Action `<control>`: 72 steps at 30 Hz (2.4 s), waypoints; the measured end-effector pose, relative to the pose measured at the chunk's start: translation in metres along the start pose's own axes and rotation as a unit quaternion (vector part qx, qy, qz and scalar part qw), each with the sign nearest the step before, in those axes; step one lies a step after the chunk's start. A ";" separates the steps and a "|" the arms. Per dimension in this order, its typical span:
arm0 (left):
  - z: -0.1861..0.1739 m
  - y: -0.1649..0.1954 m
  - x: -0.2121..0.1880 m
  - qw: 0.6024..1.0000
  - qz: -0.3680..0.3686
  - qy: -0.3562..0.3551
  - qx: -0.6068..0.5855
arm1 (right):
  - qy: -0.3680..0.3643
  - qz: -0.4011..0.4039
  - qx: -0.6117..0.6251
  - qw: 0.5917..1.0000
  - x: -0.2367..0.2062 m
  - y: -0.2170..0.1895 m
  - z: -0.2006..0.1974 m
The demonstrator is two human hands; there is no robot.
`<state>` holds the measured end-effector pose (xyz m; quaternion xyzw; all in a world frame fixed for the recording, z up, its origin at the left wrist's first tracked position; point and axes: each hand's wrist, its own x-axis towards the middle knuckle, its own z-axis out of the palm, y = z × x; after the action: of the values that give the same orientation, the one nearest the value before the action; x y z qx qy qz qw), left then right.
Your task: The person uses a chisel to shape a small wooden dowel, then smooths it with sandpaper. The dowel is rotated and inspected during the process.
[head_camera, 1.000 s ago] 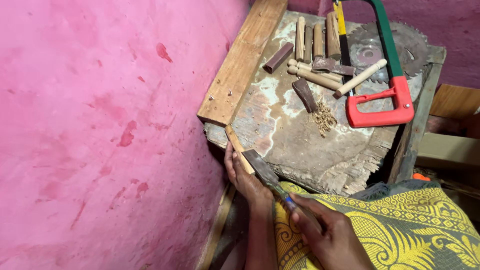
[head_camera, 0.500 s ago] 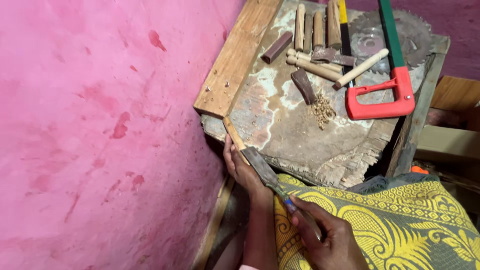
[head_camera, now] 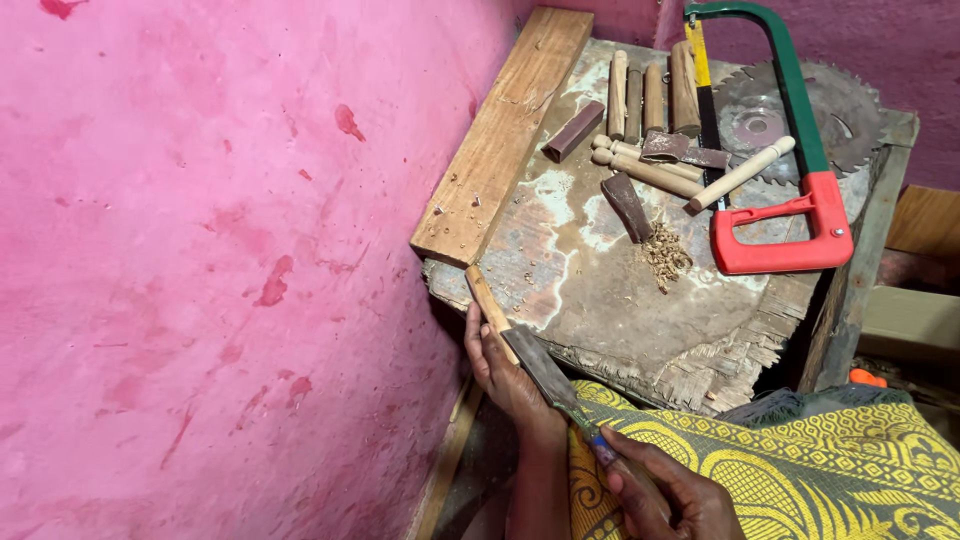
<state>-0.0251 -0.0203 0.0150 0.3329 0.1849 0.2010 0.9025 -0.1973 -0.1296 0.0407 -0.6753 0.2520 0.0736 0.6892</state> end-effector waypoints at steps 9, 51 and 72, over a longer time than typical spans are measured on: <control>0.006 0.010 -0.001 0.998 -0.049 0.015 0.039 | -0.014 0.054 -0.061 0.997 -0.001 -0.021 -0.007; 0.010 -0.008 -0.001 0.999 -0.017 0.000 0.028 | 0.026 -0.094 -0.134 0.986 -0.001 -0.022 -0.012; 0.012 -0.006 -0.006 0.998 -0.027 -0.004 0.064 | 0.023 0.002 -0.165 0.986 0.001 -0.058 -0.003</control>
<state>-0.0233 -0.0336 0.0207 0.3858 0.2024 0.1629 0.8852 -0.1718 -0.1375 0.0926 -0.7808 0.2539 0.0997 0.5621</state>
